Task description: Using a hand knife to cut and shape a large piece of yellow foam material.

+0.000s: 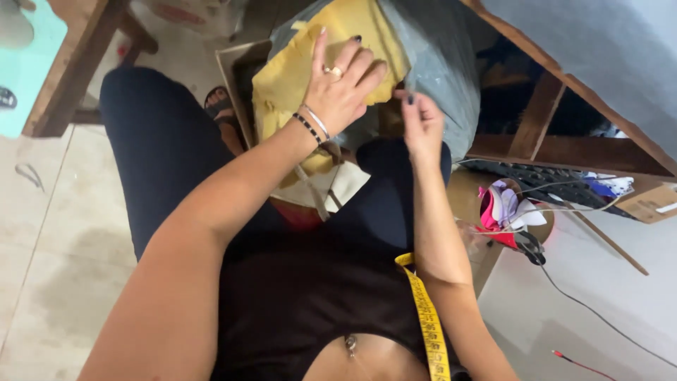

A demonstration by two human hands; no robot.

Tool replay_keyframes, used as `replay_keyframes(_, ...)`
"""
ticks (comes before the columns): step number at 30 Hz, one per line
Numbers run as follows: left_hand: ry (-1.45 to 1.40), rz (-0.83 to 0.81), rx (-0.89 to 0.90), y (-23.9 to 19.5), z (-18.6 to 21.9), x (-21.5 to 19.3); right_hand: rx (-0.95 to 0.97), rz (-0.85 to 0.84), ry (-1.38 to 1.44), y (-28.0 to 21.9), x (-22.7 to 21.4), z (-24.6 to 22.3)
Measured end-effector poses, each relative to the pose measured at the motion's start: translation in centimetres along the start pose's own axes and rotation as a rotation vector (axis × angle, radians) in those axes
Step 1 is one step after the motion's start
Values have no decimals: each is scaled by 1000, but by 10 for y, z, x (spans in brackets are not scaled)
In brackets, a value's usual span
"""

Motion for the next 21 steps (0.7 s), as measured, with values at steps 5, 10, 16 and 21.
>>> replay_keyframes(5,5,2,91,-24,-15,10,194,76,-147,-2,7,-46)
replay_keyframes(10,-100,40,167,-43,-33,7,-18,-124,-211,-25,25,-70)
replay_keyframes(16,-103,-23,214,-41,-18,-1,-49,-221,-595,-23,40,-60)
replay_keyframes(21,-323,-8,-30,-24,2,-15,-7,-267,-477,-21,41,-43)
Point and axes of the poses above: each hand's wrist, its own y-axis towards the middle knuckle, its own x-axis out of the palm, z = x × y, the point moved 3 cm from there along y, towards the middle knuckle, and after that the axes turned 11 degrees about y, right-handed, at the moved point
